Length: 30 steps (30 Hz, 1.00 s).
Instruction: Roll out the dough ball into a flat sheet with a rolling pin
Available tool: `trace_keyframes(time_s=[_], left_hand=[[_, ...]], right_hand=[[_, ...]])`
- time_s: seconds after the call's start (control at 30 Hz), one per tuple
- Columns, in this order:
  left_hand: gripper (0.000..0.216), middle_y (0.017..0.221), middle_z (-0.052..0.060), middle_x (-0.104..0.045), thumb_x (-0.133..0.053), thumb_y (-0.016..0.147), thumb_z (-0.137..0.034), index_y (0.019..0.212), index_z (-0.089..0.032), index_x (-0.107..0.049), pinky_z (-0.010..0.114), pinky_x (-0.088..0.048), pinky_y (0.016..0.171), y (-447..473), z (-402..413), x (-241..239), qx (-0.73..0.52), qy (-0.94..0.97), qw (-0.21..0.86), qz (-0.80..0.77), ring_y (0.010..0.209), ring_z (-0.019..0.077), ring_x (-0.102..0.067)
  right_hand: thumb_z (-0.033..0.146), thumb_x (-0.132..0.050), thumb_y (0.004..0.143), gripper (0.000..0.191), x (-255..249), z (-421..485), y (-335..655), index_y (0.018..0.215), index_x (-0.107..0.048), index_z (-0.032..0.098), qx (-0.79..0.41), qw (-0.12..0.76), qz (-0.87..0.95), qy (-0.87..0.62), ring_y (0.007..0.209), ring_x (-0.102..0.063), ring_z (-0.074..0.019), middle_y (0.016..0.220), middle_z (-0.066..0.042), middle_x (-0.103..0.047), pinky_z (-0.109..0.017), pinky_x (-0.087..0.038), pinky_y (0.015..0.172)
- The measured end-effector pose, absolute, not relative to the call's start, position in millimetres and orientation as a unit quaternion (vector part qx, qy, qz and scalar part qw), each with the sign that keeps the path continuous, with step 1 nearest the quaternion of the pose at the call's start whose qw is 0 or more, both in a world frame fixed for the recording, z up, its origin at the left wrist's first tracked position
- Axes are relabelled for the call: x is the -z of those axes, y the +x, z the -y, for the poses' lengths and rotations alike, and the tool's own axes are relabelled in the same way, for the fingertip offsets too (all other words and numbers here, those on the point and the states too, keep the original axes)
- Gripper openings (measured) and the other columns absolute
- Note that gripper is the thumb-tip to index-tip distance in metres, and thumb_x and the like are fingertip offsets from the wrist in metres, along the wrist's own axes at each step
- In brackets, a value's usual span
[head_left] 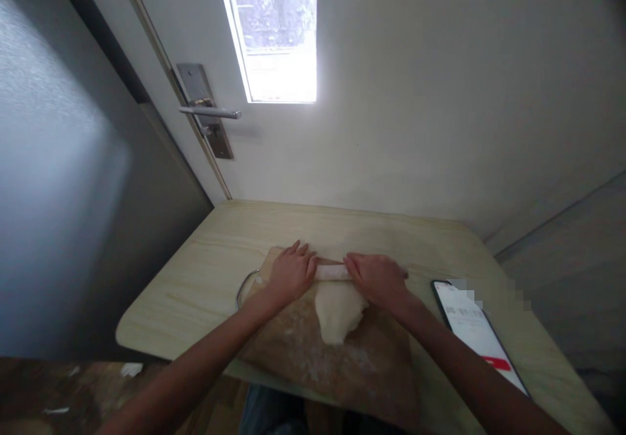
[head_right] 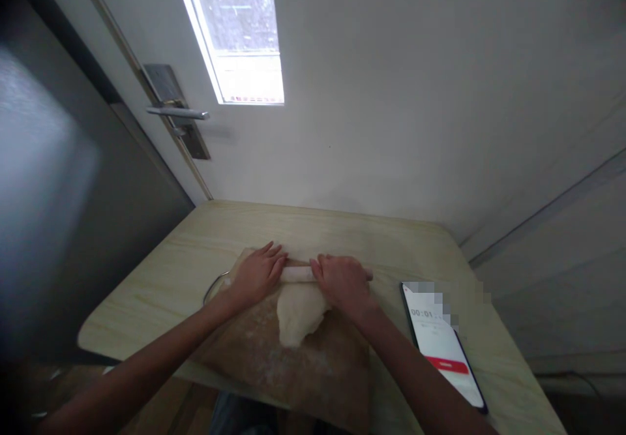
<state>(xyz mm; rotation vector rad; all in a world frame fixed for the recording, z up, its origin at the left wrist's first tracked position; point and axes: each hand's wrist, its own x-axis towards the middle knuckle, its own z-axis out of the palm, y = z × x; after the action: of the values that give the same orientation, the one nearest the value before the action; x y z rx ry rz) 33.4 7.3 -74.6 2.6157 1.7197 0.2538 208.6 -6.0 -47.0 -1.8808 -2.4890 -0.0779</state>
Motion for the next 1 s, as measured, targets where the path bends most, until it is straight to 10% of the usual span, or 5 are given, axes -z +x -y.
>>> trace_keyframes(time_s=[0.5,1.0], left_hand=[[0.043,0.126,0.013,-0.038,-0.027,0.084,-0.031,0.122,-0.011,-0.032,0.039,-0.032,0.092,39.3,72.0,69.7,-0.061,0.849,-0.047,-0.523,0.116,0.0222,-0.034],[0.018,0.086,0.005,-0.054,-0.042,0.080,-0.029,0.091,-0.016,-0.047,0.033,-0.040,0.066,26.7,79.1,58.7,-0.035,0.893,-0.046,-0.447,0.078,0.0195,-0.050]], right_hand=[[0.033,-0.034,0.081,0.040,85.6,66.0,244.7,0.116,-0.045,0.017,0.072,0.149,0.837,-0.522,0.106,-0.040,-0.0204,0.115,-0.007,-0.051,-0.038,-0.024,0.092],[0.039,-0.029,0.082,0.038,72.8,46.3,246.0,0.067,-0.057,0.017,0.122,0.147,0.860,-0.473,0.059,-0.045,-0.0141,0.064,-0.005,-0.056,-0.027,-0.025,0.056]])
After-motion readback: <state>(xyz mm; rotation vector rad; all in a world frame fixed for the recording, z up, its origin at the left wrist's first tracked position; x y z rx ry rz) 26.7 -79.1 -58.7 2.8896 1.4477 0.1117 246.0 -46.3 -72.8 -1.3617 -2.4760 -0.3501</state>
